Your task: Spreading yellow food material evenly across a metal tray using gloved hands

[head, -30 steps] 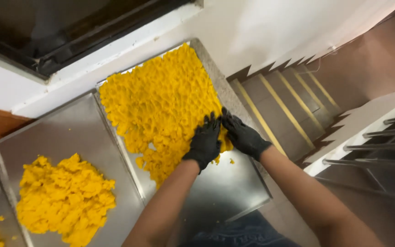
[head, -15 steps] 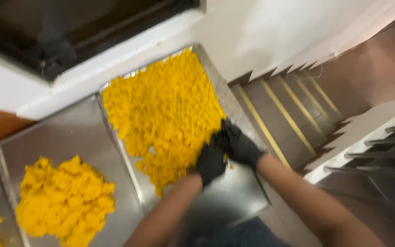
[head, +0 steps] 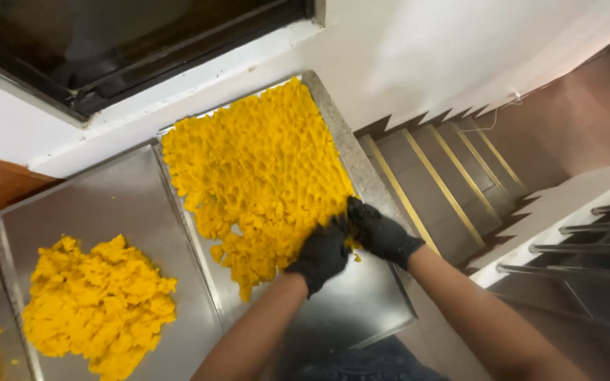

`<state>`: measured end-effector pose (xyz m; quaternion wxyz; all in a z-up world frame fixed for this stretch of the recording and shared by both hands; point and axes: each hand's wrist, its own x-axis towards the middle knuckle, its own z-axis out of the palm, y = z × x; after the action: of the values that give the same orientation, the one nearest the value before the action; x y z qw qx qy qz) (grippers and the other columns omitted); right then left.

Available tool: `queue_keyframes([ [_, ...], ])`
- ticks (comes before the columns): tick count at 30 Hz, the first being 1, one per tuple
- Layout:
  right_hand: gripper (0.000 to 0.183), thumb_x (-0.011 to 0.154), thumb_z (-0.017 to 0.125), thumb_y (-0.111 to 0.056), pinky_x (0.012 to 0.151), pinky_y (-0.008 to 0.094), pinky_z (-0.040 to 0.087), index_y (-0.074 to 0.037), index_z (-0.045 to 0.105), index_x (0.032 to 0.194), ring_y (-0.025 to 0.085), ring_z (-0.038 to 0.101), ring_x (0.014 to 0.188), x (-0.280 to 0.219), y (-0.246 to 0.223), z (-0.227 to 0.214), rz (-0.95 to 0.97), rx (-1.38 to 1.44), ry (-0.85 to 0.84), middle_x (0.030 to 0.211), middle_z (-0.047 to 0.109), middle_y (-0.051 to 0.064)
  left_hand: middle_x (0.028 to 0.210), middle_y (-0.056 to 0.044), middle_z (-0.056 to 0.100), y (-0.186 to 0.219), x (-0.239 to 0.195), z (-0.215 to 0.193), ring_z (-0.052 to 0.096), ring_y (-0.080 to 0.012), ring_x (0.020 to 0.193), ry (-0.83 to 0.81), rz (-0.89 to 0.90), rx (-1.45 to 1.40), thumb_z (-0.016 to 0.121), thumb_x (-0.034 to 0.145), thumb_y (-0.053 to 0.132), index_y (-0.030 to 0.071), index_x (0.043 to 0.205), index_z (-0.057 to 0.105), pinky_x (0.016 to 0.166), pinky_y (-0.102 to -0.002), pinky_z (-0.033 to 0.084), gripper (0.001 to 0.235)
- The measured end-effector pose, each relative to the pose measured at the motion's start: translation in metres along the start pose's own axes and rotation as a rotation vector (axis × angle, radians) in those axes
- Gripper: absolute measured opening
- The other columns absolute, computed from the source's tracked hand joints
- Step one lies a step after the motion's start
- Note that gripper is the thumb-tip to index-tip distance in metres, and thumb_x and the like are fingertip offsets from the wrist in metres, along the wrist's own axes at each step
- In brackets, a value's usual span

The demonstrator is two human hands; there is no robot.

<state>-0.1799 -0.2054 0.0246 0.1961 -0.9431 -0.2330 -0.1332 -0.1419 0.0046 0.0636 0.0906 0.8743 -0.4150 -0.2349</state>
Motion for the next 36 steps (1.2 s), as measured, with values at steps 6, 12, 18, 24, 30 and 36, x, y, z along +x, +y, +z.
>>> queue_keyframes([
  [6, 0.048, 0.089, 0.071, -0.018, 0.114, 0.068, 0.041, 0.011, 0.063, 0.127, 0.058, 0.052, 0.131, 0.061, -0.012, -0.02, -0.161, -0.135, 0.208, 0.137, 0.059, 0.034, 0.171, -0.02, 0.01, -0.002, -0.012, -0.024, 0.009, -0.04, 0.157, 0.052, -0.084, 0.135, 0.048, 0.095, 0.051, 0.005, 0.162, 0.017, 0.126, -0.054, 0.011, 0.087],
  [12, 0.051, 0.101, 0.053, -0.03, 0.121, 0.068, 0.029, 0.003, 0.057, 0.14, 0.048, 0.046, 0.142, 0.059, -0.016, -0.002, -0.036, -0.207, 0.101, 0.153, 0.048, 0.03, 0.13, -0.007, 0.036, -0.013, 0.033, 0.042, 0.033, -0.0322, 0.118, 0.687, 0.023, -0.026, 0.037, 0.095, 0.06, 0.024, 0.142, 0.043, 0.096, -0.044, 0.028, 0.059],
  [18, 0.042, 0.092, 0.068, -0.037, 0.118, 0.058, 0.041, -0.01, 0.071, 0.125, 0.034, 0.062, 0.128, 0.09, -0.021, 0.026, -0.095, -0.197, 0.047, 0.122, 0.073, 0.013, 0.082, 0.008, 0.067, -0.082, 0.002, 0.009, 0.061, -0.0223, 0.072, 1.548, 0.153, -0.129, 0.024, 0.094, 0.07, 0.048, 0.118, 0.074, 0.059, -0.031, 0.049, 0.059],
  [24, 0.07, 0.082, 0.069, -0.063, 0.116, 0.056, 0.042, -0.01, 0.069, 0.128, 0.041, 0.056, 0.133, 0.136, -0.13, -0.037, 0.011, -0.02, -0.269, 0.13, 0.066, 0.021, 0.164, -0.019, 0.031, -0.1, -0.086, 0.015, 0.031, -0.0426, 0.15, 0.511, -0.349, 0.113, 0.052, 0.088, 0.075, 0.021, 0.161, 0.03, 0.121, -0.052, 0.031, 0.093],
  [30, 0.087, 0.092, 0.059, -0.054, 0.125, 0.068, 0.022, 0.009, 0.043, 0.149, 0.051, 0.035, 0.148, 0.125, -0.133, 0.001, -0.174, -0.368, -0.096, 0.154, 0.045, 0.033, 0.166, -0.026, 0.024, -0.079, -0.1, -0.019, 0.02, -0.0436, 0.154, 0.433, -0.216, 0.076, 0.048, 0.1, 0.046, -0.002, 0.161, 0.018, 0.126, -0.054, 0.011, 0.083],
  [36, 0.096, 0.077, 0.066, -0.075, 0.121, 0.069, 0.026, 0.001, 0.061, 0.135, 0.057, 0.027, 0.149, 0.122, -0.052, 0.072, -0.26, -0.331, -0.239, 0.161, 0.032, 0.034, 0.155, -0.008, 0.048, -0.123, -0.064, -0.019, 0.066, -0.0392, 0.117, 0.12, -0.328, -0.003, 0.056, 0.082, 0.071, 0.025, 0.15, 0.048, 0.092, -0.057, 0.056, 0.083],
])
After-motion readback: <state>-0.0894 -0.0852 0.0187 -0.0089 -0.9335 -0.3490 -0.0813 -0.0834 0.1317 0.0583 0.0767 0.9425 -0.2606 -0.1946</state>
